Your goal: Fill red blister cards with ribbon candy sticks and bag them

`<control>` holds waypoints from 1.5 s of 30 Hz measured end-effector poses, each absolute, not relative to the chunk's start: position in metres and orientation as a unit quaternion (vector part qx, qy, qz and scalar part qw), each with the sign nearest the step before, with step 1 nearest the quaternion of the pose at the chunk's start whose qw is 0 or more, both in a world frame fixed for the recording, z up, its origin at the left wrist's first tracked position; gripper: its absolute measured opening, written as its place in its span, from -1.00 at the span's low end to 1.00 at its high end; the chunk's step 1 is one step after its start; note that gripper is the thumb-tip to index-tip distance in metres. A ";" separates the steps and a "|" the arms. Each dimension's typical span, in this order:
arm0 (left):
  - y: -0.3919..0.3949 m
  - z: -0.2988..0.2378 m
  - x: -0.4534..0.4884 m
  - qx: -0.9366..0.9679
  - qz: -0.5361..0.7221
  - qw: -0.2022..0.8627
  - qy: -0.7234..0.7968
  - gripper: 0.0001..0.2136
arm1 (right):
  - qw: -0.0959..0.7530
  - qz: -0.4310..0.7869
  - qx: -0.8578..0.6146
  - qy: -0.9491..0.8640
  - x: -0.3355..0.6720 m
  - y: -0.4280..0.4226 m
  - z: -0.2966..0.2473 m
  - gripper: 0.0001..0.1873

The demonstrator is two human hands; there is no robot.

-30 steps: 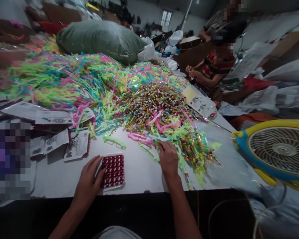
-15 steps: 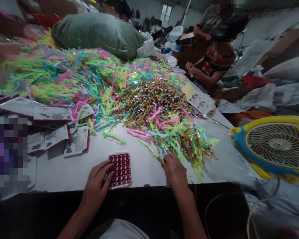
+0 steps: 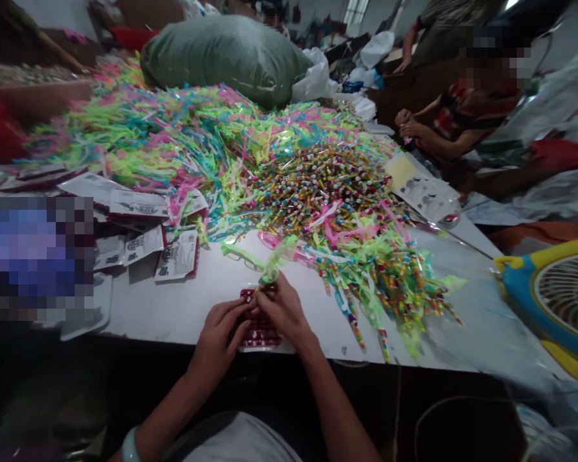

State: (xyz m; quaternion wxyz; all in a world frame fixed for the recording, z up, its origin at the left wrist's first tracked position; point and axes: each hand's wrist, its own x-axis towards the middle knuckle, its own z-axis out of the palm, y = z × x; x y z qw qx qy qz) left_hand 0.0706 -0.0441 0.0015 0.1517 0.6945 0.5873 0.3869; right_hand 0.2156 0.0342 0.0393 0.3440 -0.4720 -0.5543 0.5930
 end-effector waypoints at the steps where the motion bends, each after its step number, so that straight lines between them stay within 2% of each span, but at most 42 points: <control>1: -0.044 0.001 0.070 0.696 0.388 0.148 0.585 -0.73 | 0.346 0.619 -0.455 -0.539 0.209 0.036 0.038 -0.69; 4: -0.043 0.000 0.071 0.699 0.397 0.142 0.577 -0.74 | 0.323 0.623 -0.429 -0.569 0.203 0.043 0.038 -0.70; 7: -0.043 0.000 0.071 0.693 0.404 0.144 0.579 -0.73 | 0.280 0.522 -0.454 -0.665 0.208 0.048 0.039 -0.81; 11: -0.044 -0.002 0.071 0.683 0.414 0.148 0.583 -0.73 | 0.261 0.370 -0.477 -0.753 0.208 0.049 0.037 -0.86; 18: -0.042 -0.002 0.070 0.673 0.424 0.162 0.584 -0.71 | 0.207 0.280 -0.440 -0.828 0.189 0.039 0.032 -0.89; 20: -0.042 -0.001 0.070 0.671 0.422 0.171 0.585 -0.73 | 0.205 0.282 -0.432 -0.832 0.190 0.042 0.033 -0.90; 22: -0.041 0.001 0.070 0.669 0.415 0.188 0.588 -0.75 | 0.226 0.333 -0.415 -0.816 0.199 0.048 0.035 -0.90; 25: -0.041 0.003 0.069 0.664 0.410 0.209 0.590 -0.77 | 0.289 0.423 -0.405 -0.758 0.224 0.054 0.038 -0.72; 27: -0.041 0.004 0.068 0.660 0.409 0.214 0.593 -0.77 | 0.316 0.429 -0.443 -0.721 0.243 0.049 0.037 -0.73; 30: -0.040 0.004 0.068 0.656 0.401 0.218 0.602 -0.78 | 0.292 0.420 -0.487 -0.708 0.265 0.027 0.034 -0.85; 36: -0.041 0.004 0.068 0.659 0.395 0.211 0.605 -0.78 | 0.276 0.361 -0.501 -0.736 0.273 -0.011 0.028 -0.83; 40: -0.041 0.002 0.068 0.663 0.396 0.204 0.601 -0.78 | 0.251 0.420 -0.484 -0.726 0.278 0.008 0.036 -0.87; 42: -0.040 0.001 0.068 0.666 0.397 0.198 0.599 -0.78 | 0.266 0.362 -0.502 -0.739 0.280 0.030 0.041 -0.89; 45: -0.040 -0.001 0.068 0.671 0.395 0.181 0.601 -0.78 | 0.300 0.172 -0.568 -0.747 0.274 0.071 0.046 -0.86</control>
